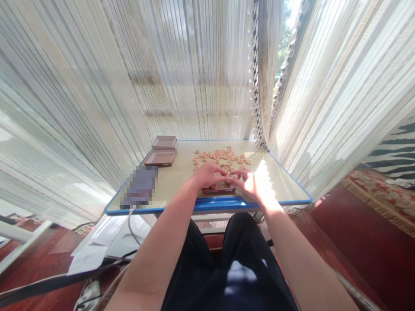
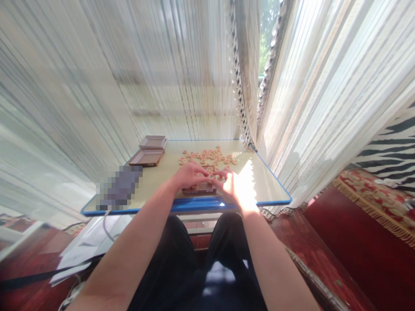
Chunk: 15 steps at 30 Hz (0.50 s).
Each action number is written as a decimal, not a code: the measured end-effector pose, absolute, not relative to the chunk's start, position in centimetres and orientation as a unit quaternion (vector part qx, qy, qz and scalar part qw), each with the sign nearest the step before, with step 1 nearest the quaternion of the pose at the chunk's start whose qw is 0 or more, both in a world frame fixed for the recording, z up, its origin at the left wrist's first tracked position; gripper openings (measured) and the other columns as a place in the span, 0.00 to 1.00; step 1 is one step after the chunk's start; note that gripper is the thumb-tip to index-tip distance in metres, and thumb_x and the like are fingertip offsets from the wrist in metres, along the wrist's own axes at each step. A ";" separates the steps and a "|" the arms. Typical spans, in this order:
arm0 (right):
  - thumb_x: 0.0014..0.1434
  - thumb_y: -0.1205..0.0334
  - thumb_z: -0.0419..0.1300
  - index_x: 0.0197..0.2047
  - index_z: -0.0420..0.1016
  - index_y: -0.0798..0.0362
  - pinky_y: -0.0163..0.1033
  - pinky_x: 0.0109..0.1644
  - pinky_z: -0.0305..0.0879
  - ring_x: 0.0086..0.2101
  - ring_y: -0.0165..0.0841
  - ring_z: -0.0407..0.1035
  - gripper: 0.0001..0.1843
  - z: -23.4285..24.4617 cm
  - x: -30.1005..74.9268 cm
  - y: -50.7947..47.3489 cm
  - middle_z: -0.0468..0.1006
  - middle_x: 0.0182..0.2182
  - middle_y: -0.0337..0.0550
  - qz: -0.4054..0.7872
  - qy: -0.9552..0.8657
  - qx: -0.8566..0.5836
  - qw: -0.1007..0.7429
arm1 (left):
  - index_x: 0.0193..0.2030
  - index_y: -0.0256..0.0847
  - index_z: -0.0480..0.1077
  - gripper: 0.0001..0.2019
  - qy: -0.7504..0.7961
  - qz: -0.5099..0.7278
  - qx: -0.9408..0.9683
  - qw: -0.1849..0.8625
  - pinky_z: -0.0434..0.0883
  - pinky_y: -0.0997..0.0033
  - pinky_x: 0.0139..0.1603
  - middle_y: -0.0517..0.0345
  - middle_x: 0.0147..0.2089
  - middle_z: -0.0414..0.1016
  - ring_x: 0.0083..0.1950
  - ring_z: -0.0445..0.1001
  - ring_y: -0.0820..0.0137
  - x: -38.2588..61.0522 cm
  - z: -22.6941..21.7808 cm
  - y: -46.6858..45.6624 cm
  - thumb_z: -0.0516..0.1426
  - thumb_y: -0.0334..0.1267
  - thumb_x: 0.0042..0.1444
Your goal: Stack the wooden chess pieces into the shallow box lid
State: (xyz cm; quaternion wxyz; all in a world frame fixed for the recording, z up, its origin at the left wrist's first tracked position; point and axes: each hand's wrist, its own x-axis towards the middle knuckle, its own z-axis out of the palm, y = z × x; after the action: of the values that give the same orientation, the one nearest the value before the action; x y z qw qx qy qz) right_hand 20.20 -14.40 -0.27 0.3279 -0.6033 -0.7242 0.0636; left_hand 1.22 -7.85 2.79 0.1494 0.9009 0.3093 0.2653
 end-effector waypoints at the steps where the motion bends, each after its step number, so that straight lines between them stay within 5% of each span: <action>1: 0.55 0.50 0.56 0.46 0.75 0.44 0.41 0.39 0.66 0.36 0.37 0.70 0.17 -0.3 20.1 -14.4 0.75 0.38 0.42 0.065 -0.719 -0.605 0.336 | 0.32 0.44 0.78 0.15 0.318 0.261 0.899 0.147 0.66 0.73 0.39 0.60 0.30 0.78 0.36 0.73 0.69 1.3 2.8 -7.9 0.59 0.52 0.46; 15: 0.53 0.51 0.59 0.40 0.75 0.48 0.39 0.38 0.65 0.35 0.35 0.70 0.14 -0.4 19.9 -14.3 0.76 0.35 0.44 0.077 -0.707 -0.598 0.369 | 0.30 0.44 0.77 0.12 0.349 0.220 0.903 0.120 0.66 0.73 0.38 0.60 0.32 0.77 0.39 0.73 0.67 1.9 2.8 -8.0 0.59 0.48 0.46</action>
State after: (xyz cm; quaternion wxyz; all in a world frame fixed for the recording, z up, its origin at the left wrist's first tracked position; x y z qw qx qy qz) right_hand 19.89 -14.26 -0.35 0.3691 -0.5983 -0.7070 0.0768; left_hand 1.94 -8.04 2.80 0.1199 0.9029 0.3495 0.2198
